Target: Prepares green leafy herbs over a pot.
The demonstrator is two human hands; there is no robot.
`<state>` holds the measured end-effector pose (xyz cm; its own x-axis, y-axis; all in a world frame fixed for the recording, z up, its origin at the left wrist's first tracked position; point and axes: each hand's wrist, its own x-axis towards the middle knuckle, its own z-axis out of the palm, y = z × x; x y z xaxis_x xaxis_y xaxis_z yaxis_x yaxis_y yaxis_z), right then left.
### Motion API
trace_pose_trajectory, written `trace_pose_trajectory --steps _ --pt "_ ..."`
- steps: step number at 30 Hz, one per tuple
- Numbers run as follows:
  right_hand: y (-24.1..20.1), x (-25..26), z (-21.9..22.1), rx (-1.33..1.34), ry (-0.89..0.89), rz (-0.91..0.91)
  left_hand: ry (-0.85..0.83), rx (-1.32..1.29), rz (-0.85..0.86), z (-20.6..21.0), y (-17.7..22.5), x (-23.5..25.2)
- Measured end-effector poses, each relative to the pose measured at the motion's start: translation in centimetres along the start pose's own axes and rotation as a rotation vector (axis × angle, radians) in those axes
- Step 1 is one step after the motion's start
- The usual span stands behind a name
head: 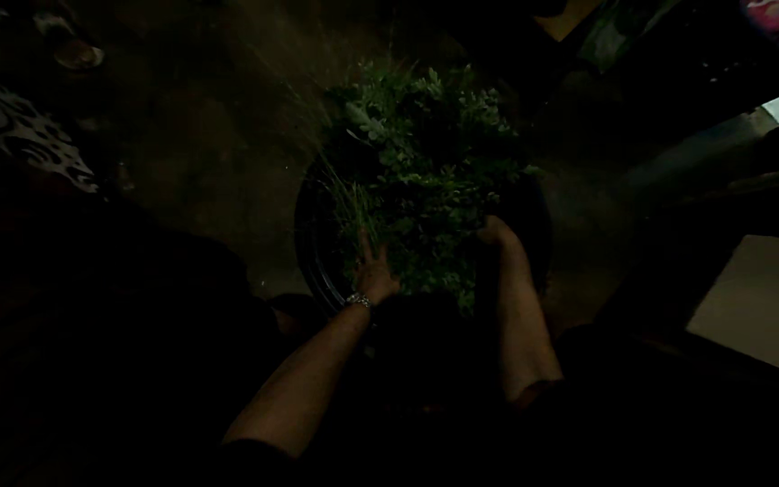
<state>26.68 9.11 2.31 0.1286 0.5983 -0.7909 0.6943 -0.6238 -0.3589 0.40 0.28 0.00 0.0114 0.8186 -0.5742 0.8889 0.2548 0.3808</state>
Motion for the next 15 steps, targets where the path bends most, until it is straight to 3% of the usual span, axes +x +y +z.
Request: trace_pose_trajectory --steps 3,7,10,15 --pt "1.5 1.4 3.9 0.129 0.139 -0.275 0.007 0.0 0.0 0.0 0.0 -0.1" --pt "-4.0 -5.9 2.9 0.119 0.139 -0.097 0.005 0.005 0.017 -0.4 0.1 -0.5" --pt "0.0 -1.0 2.7 0.181 0.348 -0.344 -0.002 0.011 0.027 -0.4 0.0 -0.4" --pt "-0.1 -3.4 0.3 0.413 0.381 -0.342 -0.011 0.02 0.03 -0.8 0.1 -0.9"
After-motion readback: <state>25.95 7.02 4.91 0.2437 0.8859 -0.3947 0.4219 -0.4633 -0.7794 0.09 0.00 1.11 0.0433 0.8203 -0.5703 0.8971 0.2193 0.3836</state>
